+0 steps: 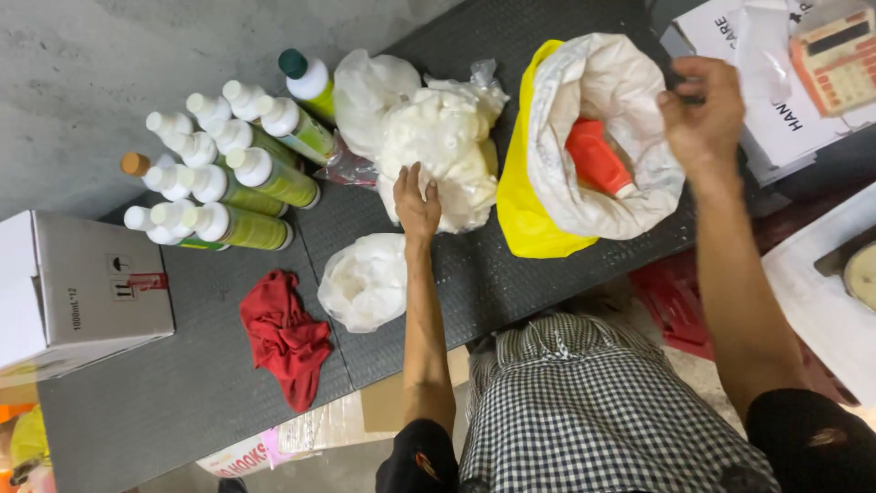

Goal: Scooping white powder from large sacks into small plastic bags and weighing them on a scale.

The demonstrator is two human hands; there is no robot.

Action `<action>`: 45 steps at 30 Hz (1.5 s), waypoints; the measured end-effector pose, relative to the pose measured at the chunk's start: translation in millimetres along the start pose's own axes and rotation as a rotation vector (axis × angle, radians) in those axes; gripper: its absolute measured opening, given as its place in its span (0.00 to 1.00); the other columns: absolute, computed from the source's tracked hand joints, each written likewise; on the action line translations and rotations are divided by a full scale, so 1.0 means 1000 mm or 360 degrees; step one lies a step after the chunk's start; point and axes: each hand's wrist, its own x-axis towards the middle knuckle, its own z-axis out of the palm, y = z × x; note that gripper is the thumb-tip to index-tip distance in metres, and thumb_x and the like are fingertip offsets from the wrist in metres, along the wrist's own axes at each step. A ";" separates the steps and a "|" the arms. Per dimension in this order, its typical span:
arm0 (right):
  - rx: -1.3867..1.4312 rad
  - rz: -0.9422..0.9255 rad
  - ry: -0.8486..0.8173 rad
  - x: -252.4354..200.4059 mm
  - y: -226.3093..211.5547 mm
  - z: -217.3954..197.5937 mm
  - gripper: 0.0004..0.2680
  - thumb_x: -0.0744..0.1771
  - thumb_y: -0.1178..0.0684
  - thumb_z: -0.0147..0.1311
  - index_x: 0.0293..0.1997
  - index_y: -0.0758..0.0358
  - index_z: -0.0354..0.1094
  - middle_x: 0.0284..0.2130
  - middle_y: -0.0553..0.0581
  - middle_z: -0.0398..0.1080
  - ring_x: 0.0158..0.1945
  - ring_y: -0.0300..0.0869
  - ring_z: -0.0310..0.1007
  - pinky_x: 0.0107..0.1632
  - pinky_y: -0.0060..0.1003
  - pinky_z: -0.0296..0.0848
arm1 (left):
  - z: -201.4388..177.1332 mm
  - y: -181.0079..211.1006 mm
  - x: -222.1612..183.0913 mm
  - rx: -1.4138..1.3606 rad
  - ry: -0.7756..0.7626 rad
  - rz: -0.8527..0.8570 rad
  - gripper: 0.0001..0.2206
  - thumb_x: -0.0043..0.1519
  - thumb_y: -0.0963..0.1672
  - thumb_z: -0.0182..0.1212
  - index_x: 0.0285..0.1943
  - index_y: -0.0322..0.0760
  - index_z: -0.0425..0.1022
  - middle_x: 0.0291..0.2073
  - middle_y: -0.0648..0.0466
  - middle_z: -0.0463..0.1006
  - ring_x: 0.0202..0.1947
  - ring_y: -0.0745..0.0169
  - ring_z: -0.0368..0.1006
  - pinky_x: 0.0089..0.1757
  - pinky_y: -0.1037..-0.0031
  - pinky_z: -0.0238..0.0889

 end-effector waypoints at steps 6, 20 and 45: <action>-0.0191 0.0405 -0.0200 0.032 0.142 -0.024 0.25 0.65 0.53 0.72 0.66 0.69 0.61 0.59 0.64 0.68 0.57 0.49 0.69 0.57 0.44 0.72 | -0.003 0.137 -0.026 -0.0787 0.0037 -0.0495 0.27 0.66 0.52 0.57 0.72 0.36 0.65 0.68 0.40 0.68 0.67 0.42 0.65 0.63 0.59 0.59; -0.0414 0.0089 -0.0011 0.023 0.231 -0.022 0.14 0.63 0.62 0.65 0.52 0.66 0.69 0.46 0.66 0.77 0.51 0.56 0.79 0.57 0.45 0.76 | 0.037 0.258 -0.100 -0.0320 0.0241 -0.0627 0.42 0.47 0.32 0.54 0.77 0.29 0.51 0.59 0.33 0.64 0.59 0.34 0.67 0.60 0.57 0.64; -0.0946 0.0163 -0.1073 -0.006 0.115 0.045 0.19 0.61 0.48 0.62 0.50 0.73 0.69 0.45 0.79 0.71 0.49 0.68 0.73 0.48 0.59 0.71 | 0.076 0.301 -0.125 -0.0349 0.0545 -0.0647 0.34 0.55 0.40 0.66 0.73 0.31 0.59 0.57 0.37 0.69 0.57 0.39 0.67 0.57 0.58 0.62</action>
